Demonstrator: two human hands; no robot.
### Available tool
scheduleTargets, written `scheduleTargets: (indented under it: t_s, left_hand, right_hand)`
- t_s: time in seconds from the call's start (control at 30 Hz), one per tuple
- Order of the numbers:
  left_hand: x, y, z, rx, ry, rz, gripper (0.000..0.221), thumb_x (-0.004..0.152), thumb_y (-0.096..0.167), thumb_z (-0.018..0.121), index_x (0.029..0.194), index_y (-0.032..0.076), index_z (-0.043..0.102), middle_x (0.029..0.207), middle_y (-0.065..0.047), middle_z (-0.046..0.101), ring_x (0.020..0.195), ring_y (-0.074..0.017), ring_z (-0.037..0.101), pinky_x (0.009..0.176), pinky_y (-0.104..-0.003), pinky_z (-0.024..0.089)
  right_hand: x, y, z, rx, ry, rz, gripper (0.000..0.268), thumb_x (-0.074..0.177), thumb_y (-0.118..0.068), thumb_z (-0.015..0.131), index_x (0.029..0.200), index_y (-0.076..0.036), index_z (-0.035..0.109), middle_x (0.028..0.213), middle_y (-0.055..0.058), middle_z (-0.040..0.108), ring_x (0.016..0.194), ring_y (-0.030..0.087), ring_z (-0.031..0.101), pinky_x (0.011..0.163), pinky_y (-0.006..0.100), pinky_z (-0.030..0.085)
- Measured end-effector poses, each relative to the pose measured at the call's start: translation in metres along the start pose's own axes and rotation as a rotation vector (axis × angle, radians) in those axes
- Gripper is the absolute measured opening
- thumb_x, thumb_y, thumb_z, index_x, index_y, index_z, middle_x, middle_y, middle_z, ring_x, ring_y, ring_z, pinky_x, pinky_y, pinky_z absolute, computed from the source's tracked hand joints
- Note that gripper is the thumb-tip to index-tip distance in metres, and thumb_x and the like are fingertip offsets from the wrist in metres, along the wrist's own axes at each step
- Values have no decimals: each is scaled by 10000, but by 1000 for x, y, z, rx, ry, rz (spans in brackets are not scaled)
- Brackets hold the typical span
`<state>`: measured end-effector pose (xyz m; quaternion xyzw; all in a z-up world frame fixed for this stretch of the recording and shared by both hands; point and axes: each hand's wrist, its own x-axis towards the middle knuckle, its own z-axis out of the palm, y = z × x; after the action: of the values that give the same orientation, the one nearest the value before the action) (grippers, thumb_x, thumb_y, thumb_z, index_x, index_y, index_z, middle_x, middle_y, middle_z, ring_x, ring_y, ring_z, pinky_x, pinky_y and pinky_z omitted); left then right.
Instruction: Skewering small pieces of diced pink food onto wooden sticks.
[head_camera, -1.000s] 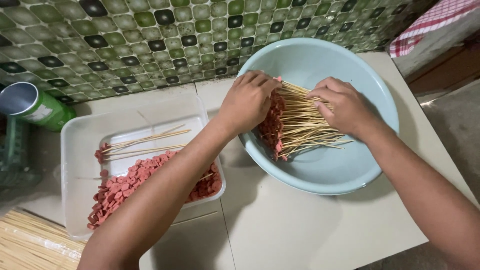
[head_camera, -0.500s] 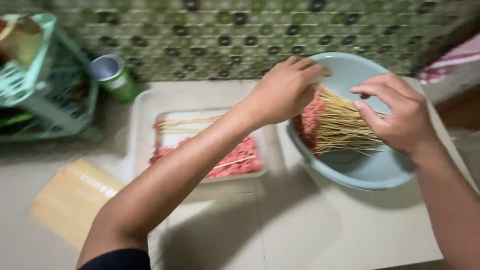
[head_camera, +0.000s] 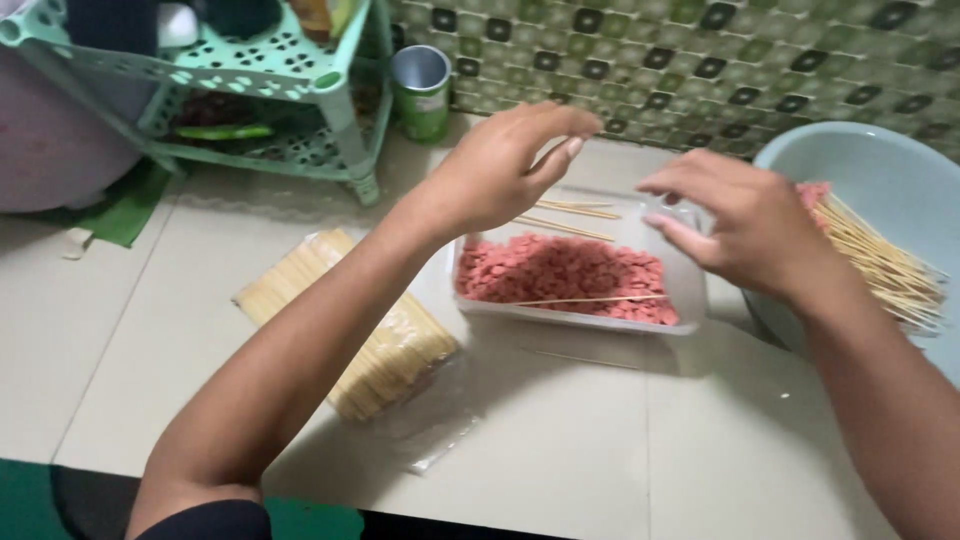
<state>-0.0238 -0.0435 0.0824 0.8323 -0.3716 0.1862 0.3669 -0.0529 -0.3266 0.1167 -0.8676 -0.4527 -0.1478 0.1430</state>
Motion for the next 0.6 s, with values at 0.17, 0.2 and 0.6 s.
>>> scheduleTargets:
  t_s: [0.17, 0.2, 0.6]
  left_hand:
    - [-23, -40, -1, -99, -49, -139, 325, 1093, 315, 443, 1326, 167, 615, 1197, -110, 709, 1161, -355, 663, 1007, -526, 503]
    - [-25, -49, 4, -109, -42, -168, 335, 1097, 344, 439, 1336, 186, 612, 1213, -97, 711, 1169, -336, 665, 1023, -523, 499]
    - [-40, -81, 33, -410, 115, -256, 333, 1129, 344, 379, 1352, 248, 606, 1213, -37, 699, 1192, -297, 680, 1037, -484, 526]
  right_hand:
    - [48, -4, 56, 14, -167, 102, 285, 894, -192, 750, 1163, -118, 692, 1111, 74, 721, 999, 311, 717, 813, 486, 557]
    - [56, -1, 66, 17, -240, 146, 298, 890, -205, 741, 1169, -122, 677, 1125, 65, 713, 1032, 308, 712, 826, 496, 558]
    - [69, 52, 148, -64, -520, 276, 481, 861, -340, 745, 1271, -107, 652, 1221, 90, 647, 1168, 330, 636, 925, 482, 520]
